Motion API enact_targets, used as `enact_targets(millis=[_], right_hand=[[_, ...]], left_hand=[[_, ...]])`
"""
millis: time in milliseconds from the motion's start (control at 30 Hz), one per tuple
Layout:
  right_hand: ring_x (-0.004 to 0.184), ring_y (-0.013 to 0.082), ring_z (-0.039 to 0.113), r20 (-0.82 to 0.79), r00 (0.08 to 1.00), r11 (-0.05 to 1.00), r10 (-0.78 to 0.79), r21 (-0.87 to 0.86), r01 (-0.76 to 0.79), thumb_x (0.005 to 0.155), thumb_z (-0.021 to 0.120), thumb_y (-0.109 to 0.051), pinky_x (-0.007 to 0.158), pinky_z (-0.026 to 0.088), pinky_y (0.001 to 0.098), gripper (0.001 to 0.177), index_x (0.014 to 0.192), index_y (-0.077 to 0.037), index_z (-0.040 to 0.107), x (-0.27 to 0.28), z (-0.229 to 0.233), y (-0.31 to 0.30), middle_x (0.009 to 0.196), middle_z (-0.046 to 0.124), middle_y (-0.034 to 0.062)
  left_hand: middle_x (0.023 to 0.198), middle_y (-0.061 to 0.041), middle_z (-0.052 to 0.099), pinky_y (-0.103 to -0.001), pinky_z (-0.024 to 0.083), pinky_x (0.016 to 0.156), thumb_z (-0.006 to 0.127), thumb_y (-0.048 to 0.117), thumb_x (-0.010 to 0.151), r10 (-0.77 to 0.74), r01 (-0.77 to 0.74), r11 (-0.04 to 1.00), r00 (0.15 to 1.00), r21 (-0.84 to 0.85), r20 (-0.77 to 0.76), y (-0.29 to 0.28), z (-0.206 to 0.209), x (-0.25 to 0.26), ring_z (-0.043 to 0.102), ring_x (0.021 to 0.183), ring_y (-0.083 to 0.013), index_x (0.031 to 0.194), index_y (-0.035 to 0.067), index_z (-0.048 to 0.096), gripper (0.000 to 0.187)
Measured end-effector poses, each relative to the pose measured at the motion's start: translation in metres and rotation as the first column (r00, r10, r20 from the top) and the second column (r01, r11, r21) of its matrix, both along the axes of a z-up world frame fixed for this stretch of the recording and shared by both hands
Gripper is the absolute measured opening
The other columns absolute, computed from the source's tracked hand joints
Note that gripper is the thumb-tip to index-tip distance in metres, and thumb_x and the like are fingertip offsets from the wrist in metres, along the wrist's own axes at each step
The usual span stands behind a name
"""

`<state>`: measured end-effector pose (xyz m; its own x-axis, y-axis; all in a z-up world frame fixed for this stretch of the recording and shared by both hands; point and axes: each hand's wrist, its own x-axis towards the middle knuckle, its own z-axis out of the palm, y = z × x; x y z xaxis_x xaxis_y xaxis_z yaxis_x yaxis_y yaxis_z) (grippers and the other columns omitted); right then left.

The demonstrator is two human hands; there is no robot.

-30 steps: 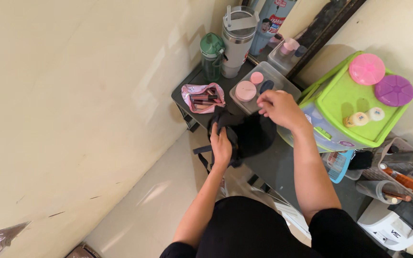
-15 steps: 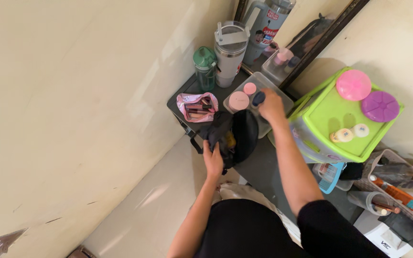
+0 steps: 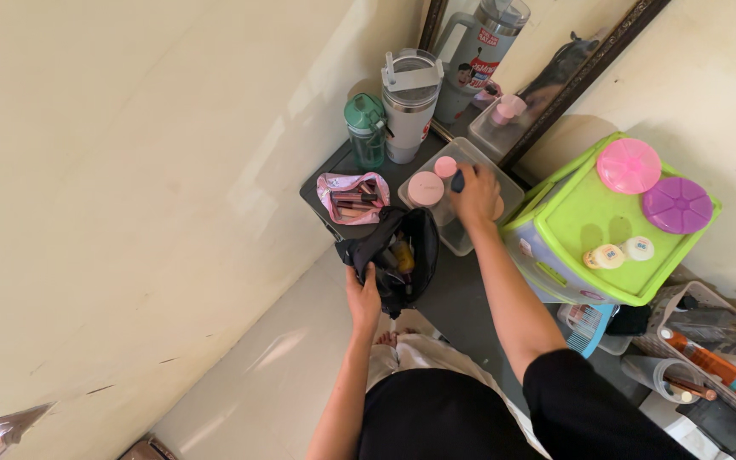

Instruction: The person picks up a small black bag from the floor and packs personal care items into it at a vanity desk, placing a cosmetic tube, sunscreen, bottles, a comb, and sunglasses into the bag one at a time. They then pick up a phone from a nearby table and continue arranging items in the bag.

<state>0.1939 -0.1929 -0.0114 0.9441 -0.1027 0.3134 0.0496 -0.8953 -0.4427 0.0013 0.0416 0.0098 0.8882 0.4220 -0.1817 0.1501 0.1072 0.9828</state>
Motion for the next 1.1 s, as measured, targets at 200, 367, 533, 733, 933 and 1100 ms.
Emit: enact_targets(millis=[200, 367, 533, 733, 933, 1100], right_hand=[[0.123, 0.0234, 0.061, 0.175, 0.971, 0.635, 0.165, 0.734, -0.241, 0.072, 0.089, 0.001, 0.098, 0.057, 0.0411, 0.074, 0.135, -0.016, 0.053, -0.034, 0.095, 0.021, 0.133, 0.057, 0.0090], [0.134, 0.0233, 0.058, 0.420, 0.834, -0.168, 0.357, 0.907, -0.385, 0.081, 0.089, 0.013, 0.116, 0.055, 0.0408, 0.075, 0.140, -0.007, 0.047, -0.069, 0.164, 0.041, 0.142, 0.051, 0.0091], [0.133, 0.0400, 0.058, 0.524, 0.701, -0.521, 0.484, 0.816, -0.250, 0.085, 0.087, 0.000, 0.108, 0.059, 0.0562, 0.069, 0.142, -0.003, 0.050, -0.109, 0.208, 0.048, 0.146, 0.053, 0.0167], [0.136, 0.0577, 0.051, 0.624, 0.572, -0.707, 0.533, 0.700, -0.104, 0.091, 0.081, -0.005, 0.095, 0.060, 0.0596, 0.071, 0.153, -0.001, 0.047, -0.130, 0.219, 0.046, 0.152, 0.048, 0.0260], [0.140, 0.0586, 0.049, 0.658, 0.504, -0.764, 0.560, 0.645, 0.008, 0.094, 0.077, -0.010, 0.090, 0.063, 0.0495, 0.074, 0.160, -0.009, 0.045, -0.139, 0.211, 0.044, 0.160, 0.044, 0.0269], [0.139, 0.0548, 0.050, 0.592, 0.560, -0.713, 0.580, 0.701, -0.002, 0.094, 0.074, -0.010, 0.093, 0.062, 0.0526, 0.068, 0.156, -0.007, 0.046, -0.144, 0.212, 0.042, 0.158, 0.045, 0.0278]], left_hand=[[0.127, -0.015, 0.069, -0.032, 0.044, 0.103, 0.058, 0.019, 0.102, -0.024, 0.024, 1.000, 1.000, 0.001, 0.005, -0.005, 0.002, 0.002, 0.062, 0.114, -0.0230, 0.140, 0.001, 0.053, 0.043], [0.126, -0.016, 0.068, -0.034, 0.045, 0.102, 0.059, 0.019, 0.101, -0.064, 0.064, 0.997, 0.998, 0.052, -0.006, -0.009, 0.009, 0.004, 0.063, 0.115, -0.0251, 0.140, 0.001, 0.052, 0.044], [0.126, -0.016, 0.068, -0.034, 0.045, 0.101, 0.059, 0.021, 0.100, -0.098, 0.099, 0.995, 0.995, 0.025, -0.010, -0.010, 0.013, 0.006, 0.063, 0.115, -0.0251, 0.141, 0.000, 0.050, 0.046], [0.126, -0.016, 0.068, -0.034, 0.046, 0.101, 0.060, 0.022, 0.100, -0.102, 0.103, 0.995, 0.994, 0.015, -0.033, -0.008, 0.011, 0.003, 0.063, 0.115, -0.0255, 0.140, 0.000, 0.051, 0.046], [0.128, -0.016, 0.067, -0.034, 0.045, 0.103, 0.061, 0.023, 0.100, -0.070, 0.071, 0.997, 0.996, 0.028, -0.049, -0.006, 0.004, 0.005, 0.063, 0.118, -0.0241, 0.142, 0.000, 0.049, 0.050], [0.130, -0.015, 0.067, -0.034, 0.045, 0.103, 0.062, 0.021, 0.099, -0.066, 0.066, 0.997, 0.998, 0.042, 0.001, -0.004, 0.000, 0.004, 0.063, 0.119, -0.0241, 0.143, -0.001, 0.050, 0.050]])
